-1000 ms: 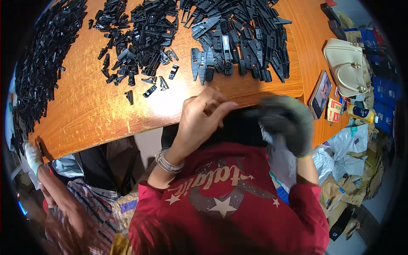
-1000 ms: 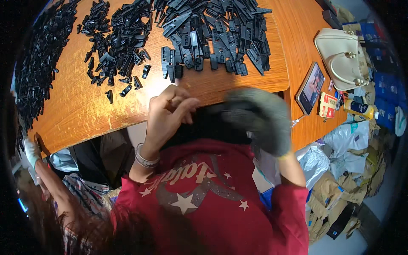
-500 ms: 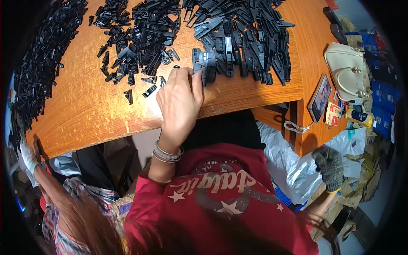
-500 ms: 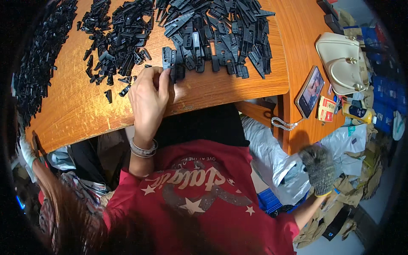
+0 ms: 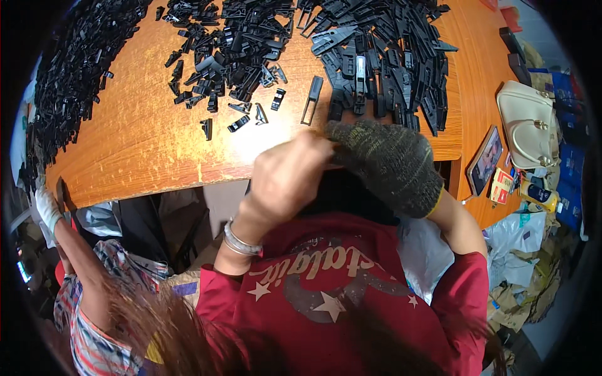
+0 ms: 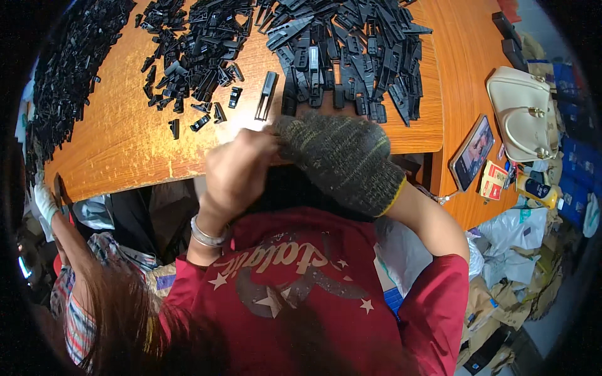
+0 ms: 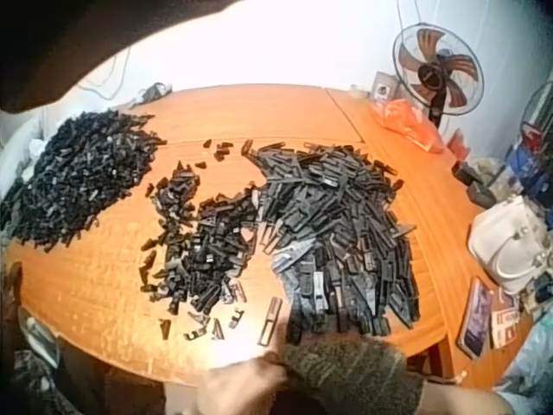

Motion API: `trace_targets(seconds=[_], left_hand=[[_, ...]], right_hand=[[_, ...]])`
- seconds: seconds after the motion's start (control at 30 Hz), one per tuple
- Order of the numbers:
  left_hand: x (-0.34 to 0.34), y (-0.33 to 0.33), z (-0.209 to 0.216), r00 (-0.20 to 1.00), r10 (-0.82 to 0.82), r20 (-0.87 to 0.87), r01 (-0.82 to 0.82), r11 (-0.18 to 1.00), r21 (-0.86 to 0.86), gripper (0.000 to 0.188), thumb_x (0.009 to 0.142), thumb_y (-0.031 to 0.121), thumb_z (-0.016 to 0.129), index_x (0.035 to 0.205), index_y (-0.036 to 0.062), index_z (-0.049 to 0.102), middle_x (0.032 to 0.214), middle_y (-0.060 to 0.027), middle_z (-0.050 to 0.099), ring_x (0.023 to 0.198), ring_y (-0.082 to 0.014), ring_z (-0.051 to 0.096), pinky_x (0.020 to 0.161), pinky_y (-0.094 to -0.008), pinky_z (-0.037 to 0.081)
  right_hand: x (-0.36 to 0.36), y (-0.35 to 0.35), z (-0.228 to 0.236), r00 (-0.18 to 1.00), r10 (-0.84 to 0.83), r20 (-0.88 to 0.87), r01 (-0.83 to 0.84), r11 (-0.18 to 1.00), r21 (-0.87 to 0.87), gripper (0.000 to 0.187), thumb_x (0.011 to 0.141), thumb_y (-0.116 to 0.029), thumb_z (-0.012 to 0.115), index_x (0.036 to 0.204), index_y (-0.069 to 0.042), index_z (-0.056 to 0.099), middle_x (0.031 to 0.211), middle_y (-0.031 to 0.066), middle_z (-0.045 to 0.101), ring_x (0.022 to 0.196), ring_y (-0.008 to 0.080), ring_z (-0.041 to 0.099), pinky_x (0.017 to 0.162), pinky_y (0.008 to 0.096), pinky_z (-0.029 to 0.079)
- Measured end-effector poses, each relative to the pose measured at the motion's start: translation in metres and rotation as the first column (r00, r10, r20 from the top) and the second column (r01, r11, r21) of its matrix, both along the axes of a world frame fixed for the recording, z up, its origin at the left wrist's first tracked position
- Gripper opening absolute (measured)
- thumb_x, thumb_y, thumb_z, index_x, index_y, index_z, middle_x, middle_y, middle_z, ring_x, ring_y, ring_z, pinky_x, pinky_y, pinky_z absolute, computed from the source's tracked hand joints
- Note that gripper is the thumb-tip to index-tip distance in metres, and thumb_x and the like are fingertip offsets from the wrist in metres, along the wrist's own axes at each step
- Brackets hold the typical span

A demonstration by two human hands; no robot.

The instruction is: Assembling small black plastic components by fitting them together manually at a workbench.

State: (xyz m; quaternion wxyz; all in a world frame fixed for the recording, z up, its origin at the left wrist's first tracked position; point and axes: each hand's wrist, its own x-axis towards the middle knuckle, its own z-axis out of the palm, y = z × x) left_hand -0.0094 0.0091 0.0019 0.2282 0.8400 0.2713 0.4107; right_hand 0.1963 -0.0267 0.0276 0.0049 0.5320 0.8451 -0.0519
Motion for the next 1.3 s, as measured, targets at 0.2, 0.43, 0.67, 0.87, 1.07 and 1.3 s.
trace_targets(seconds=[0.2,0.43,0.67,0.87,1.07,1.3], left_hand=[[-0.006,0.04,0.007,0.88,0.385,-0.278,-0.385,0.921,0.057,0.011,0.089,0.007,0.061,0.1,0.0044,0.059,0.089,-0.0133,0.054,0.064,-0.0305,0.06,0.054,-0.0399,0.047],[-0.009,0.043,0.011,0.872,0.223,-0.435,-0.235,0.972,0.027,0.008,0.08,0.002,0.06,0.087,0.0023,0.057,0.091,-0.0111,0.053,0.082,-0.0283,0.059,0.063,-0.0398,0.049],[-0.014,0.029,0.025,0.894,-0.03,-0.447,-0.123,0.944,-0.308,0.016,0.08,-0.001,0.063,0.096,-0.0011,0.062,0.091,-0.0161,0.061,0.076,-0.0381,0.06,0.068,-0.043,0.048],[-0.009,0.024,0.006,0.946,-0.104,-0.306,-0.021,0.925,-0.378,0.013,0.083,0.004,0.061,0.095,-0.0014,0.061,0.084,-0.0189,0.062,0.077,-0.0393,0.061,0.068,-0.0446,0.048],[-0.007,0.021,-0.002,0.966,-0.119,-0.229,0.005,0.896,-0.444,0.015,0.085,0.006,0.062,0.099,-0.0007,0.063,0.086,-0.0182,0.063,0.077,-0.0381,0.062,0.068,-0.0426,0.049],[-0.007,0.018,-0.002,0.973,-0.124,-0.196,0.019,0.886,-0.463,0.017,0.083,0.007,0.064,0.099,0.0019,0.062,0.086,-0.0156,0.063,0.077,-0.0374,0.062,0.067,-0.0437,0.048]], right_hand=[[0.003,0.002,0.014,0.947,-0.162,-0.277,0.123,0.981,-0.151,0.035,0.085,-0.033,0.068,0.114,-0.014,0.066,0.101,0.0095,0.069,0.088,0.0292,0.067,0.073,0.0388,0.053],[0.007,-0.008,0.017,0.891,-0.272,-0.363,0.195,0.952,-0.235,0.035,0.089,-0.035,0.064,0.118,-0.015,0.065,0.098,0.011,0.07,0.084,0.0301,0.067,0.073,0.0405,0.053],[0.001,-0.009,0.021,0.765,-0.465,-0.445,0.37,0.884,-0.287,0.036,0.086,-0.018,0.069,0.12,-0.009,0.065,0.11,0.014,0.068,0.1,0.0278,0.067,0.082,0.0352,0.052],[0.0,-0.005,0.015,0.776,-0.382,-0.502,0.246,0.916,-0.316,0.034,0.082,-0.015,0.073,0.115,-0.008,0.068,0.102,0.0147,0.07,0.089,0.0266,0.07,0.076,0.0349,0.053],[0.0,0.001,0.005,0.849,-0.168,-0.5,0.098,0.982,-0.163,0.029,0.089,-0.025,0.065,0.113,-0.009,0.066,0.098,0.0115,0.069,0.088,0.0312,0.066,0.076,0.0406,0.051],[-0.007,0.017,0.023,0.952,-0.089,-0.293,0.042,0.986,-0.163,0.029,0.084,-0.023,0.068,0.111,-0.012,0.068,0.088,0.0101,0.07,0.079,0.0298,0.067,0.07,0.0394,0.053]])
